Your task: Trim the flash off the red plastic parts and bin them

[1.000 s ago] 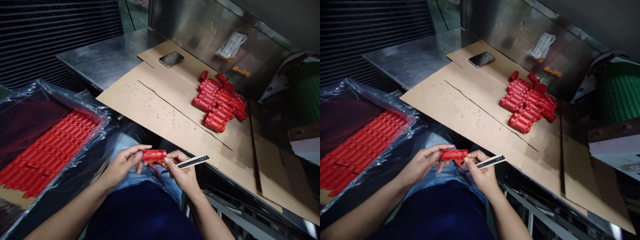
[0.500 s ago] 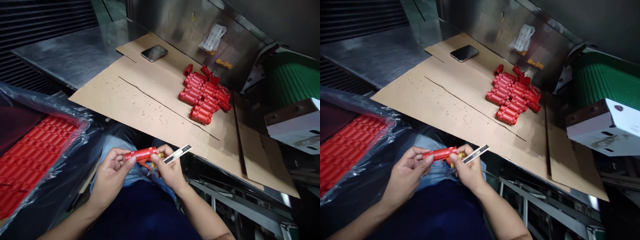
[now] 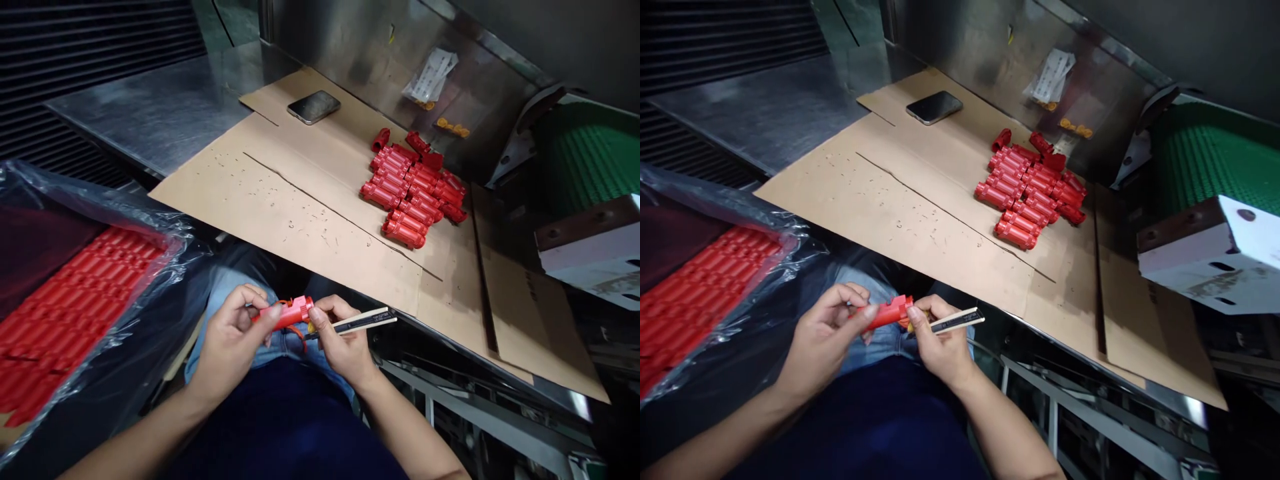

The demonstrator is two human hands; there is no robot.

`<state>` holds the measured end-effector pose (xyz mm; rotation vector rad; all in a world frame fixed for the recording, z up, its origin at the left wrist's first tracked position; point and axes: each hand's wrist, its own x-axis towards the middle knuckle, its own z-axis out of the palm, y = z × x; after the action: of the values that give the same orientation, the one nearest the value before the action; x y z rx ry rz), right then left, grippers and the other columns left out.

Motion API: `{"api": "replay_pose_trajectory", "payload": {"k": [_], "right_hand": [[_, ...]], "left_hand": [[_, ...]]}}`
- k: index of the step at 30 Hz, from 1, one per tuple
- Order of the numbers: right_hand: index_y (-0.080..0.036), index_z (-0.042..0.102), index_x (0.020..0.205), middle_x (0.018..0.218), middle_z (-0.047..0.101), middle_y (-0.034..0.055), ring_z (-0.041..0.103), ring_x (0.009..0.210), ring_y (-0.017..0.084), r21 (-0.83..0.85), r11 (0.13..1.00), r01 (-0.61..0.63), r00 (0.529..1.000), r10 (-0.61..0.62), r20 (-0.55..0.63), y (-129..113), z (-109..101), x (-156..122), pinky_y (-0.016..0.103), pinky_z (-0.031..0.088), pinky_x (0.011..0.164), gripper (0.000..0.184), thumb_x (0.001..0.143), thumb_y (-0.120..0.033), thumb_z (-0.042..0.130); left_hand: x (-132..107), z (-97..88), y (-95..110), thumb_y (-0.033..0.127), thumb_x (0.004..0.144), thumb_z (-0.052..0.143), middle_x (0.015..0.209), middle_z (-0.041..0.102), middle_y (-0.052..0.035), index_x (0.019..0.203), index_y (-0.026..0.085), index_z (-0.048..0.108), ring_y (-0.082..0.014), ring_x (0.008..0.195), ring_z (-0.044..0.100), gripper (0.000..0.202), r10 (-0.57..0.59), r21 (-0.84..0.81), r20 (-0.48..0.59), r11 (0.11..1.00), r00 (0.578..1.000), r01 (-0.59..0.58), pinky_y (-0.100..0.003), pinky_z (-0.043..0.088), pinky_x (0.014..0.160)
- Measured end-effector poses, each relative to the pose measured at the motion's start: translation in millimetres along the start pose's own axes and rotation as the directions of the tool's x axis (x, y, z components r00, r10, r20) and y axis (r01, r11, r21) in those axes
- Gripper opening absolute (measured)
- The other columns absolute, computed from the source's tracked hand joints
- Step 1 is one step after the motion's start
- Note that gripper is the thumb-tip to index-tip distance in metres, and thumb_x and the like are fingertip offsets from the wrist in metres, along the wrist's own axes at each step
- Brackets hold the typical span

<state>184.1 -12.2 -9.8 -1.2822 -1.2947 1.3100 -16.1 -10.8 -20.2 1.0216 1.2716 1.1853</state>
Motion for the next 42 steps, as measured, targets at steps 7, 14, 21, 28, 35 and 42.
{"api": "replay_pose_trajectory", "payload": {"k": [7,14,21,28,35,42], "right_hand": [[-0.023,0.070,0.092,0.078,0.067,0.0018,0.061,0.068,0.017,-0.260,0.930,0.261,0.956,-0.210,0.206,-6,-7,-1,0.031,0.049,0.068,0.023,0.110,-0.033,0.060],[-0.021,0.074,0.115,0.100,0.078,0.0074,0.071,0.077,0.017,-0.143,0.965,0.218,0.975,-0.208,0.084,-4,-18,4,0.028,0.057,0.068,0.017,0.107,-0.033,0.065],[-0.019,0.067,0.088,0.063,0.069,-0.0028,0.048,0.040,0.006,0.145,0.897,-0.417,0.868,0.346,0.356,-14,-7,12,0.017,0.038,0.038,0.052,0.089,-0.069,0.081],[-0.018,0.068,0.086,0.061,0.067,-0.0030,0.048,0.040,0.005,0.129,0.921,-0.368,0.902,0.320,0.289,-21,-6,13,0.015,0.037,0.037,0.051,0.089,-0.067,0.083],[-0.018,0.068,0.087,0.060,0.068,-0.0033,0.048,0.038,0.005,0.133,0.897,-0.421,0.870,0.358,0.340,-19,-2,14,0.015,0.038,0.036,0.053,0.088,-0.069,0.082],[-0.016,0.073,0.091,0.059,0.068,-0.0045,0.047,0.034,0.005,0.170,0.872,-0.459,0.849,0.375,0.373,-24,0,15,0.015,0.037,0.032,0.047,0.087,-0.062,0.085]], "left_hand": [[26,-8.7,16,0.052,0.089,0.085,0.083,0.075,-0.0033,0.101,0.024,0.078,-0.0195,0.068,0.069,0.031,-0.271,0.159,0.258,0.959,0.927,0.235,-0.028,0.055,0.059],[24,-16.7,3,0.038,0.093,0.087,0.117,0.084,-0.0113,0.120,0.023,0.087,-0.0228,0.106,0.077,0.031,-0.242,-0.262,0.351,0.902,0.905,0.342,-0.029,0.061,0.096],[23,-18.8,-12,0.036,0.091,0.090,0.117,0.083,-0.0101,0.121,0.025,0.088,-0.0231,0.109,0.075,0.032,-0.132,-0.286,0.373,0.925,0.918,0.249,-0.029,0.060,0.098],[25,-18.4,-14,0.037,0.090,0.091,0.117,0.081,-0.0120,0.122,0.023,0.087,-0.0259,0.109,0.074,0.036,-0.091,-0.286,0.356,0.937,0.930,0.201,-0.032,0.060,0.096],[24,-19.1,-18,0.034,0.091,0.089,0.118,0.079,-0.0110,0.124,0.024,0.086,-0.0254,0.108,0.074,0.034,-0.046,-0.294,0.380,0.941,0.924,0.168,-0.033,0.060,0.095],[24,-18.4,-14,0.036,0.093,0.088,0.113,0.079,-0.0104,0.123,0.024,0.086,-0.0229,0.098,0.074,0.033,-0.045,-0.311,0.395,0.933,0.918,0.179,-0.032,0.061,0.089]]}}
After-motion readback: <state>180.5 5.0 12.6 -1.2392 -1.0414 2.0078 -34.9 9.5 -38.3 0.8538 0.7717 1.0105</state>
